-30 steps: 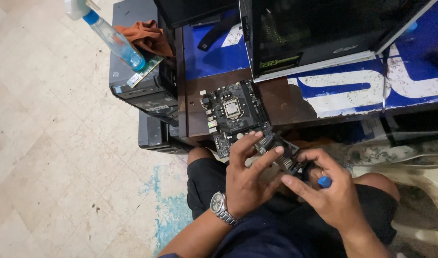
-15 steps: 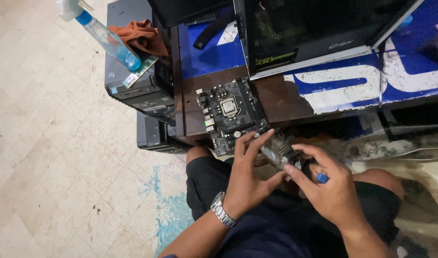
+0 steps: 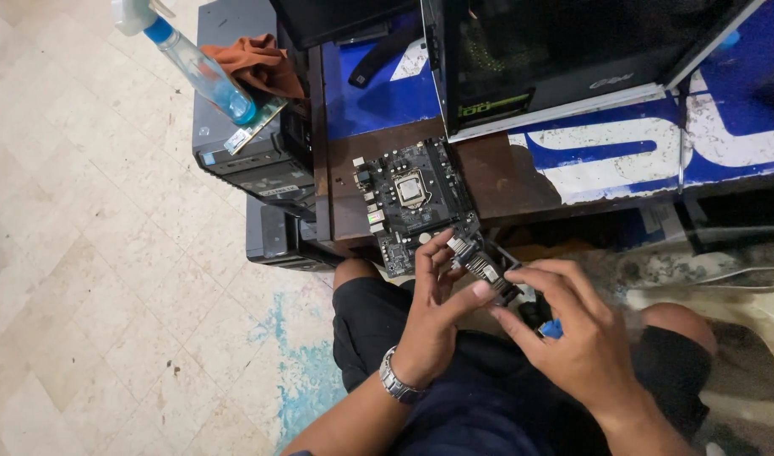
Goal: Disassembling a CPU cooler and brushing dust off the heatsink and fan using a cleaning brush.
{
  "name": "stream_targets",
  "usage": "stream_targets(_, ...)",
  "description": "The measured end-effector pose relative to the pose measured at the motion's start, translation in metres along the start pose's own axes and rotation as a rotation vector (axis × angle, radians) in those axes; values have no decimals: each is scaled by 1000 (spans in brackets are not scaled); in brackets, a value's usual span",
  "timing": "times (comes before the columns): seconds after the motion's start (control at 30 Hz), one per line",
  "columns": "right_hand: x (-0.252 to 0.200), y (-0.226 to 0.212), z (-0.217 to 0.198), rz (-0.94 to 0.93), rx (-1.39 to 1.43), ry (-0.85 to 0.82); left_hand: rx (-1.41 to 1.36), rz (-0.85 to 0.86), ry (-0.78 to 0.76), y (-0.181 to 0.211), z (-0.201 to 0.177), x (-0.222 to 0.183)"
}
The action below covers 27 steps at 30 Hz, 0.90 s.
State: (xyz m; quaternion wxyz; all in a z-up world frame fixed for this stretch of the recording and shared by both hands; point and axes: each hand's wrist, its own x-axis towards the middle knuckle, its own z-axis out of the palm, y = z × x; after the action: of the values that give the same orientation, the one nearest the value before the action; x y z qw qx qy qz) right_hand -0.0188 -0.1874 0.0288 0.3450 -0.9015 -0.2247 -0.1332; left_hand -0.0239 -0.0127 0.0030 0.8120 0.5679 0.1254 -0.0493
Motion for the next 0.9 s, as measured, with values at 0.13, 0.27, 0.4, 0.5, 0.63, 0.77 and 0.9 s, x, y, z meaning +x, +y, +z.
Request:
stream_targets(0.13, 2, -4, 5, 15, -7, 17, -213, -97, 26, -3, 2, 1)
stream_targets(0.27, 3, -7, 10, 4, -82, 65, -193, -86, 53, -4, 1, 1)
stream_targets(0.4, 5, -13, 14, -7, -127, 109, -128, -31, 76, -8, 2, -2)
stream_targets(0.5, 6, -19, 13, -47, -183, 104, -130, 30, 74, -9, 3, -3)
stream_targets(0.63, 8, -17, 15, -70, -265, 91, -36, 86, 103, -11, 1, -2)
stream_targets(0.77, 11, -13, 12, -59, -75, 32, 70, 196, 44, -7, -4, -4)
stream_targets(0.9, 11, -9, 4, -26, 102, -98, 179, 297, -30, -5, -11, -3)
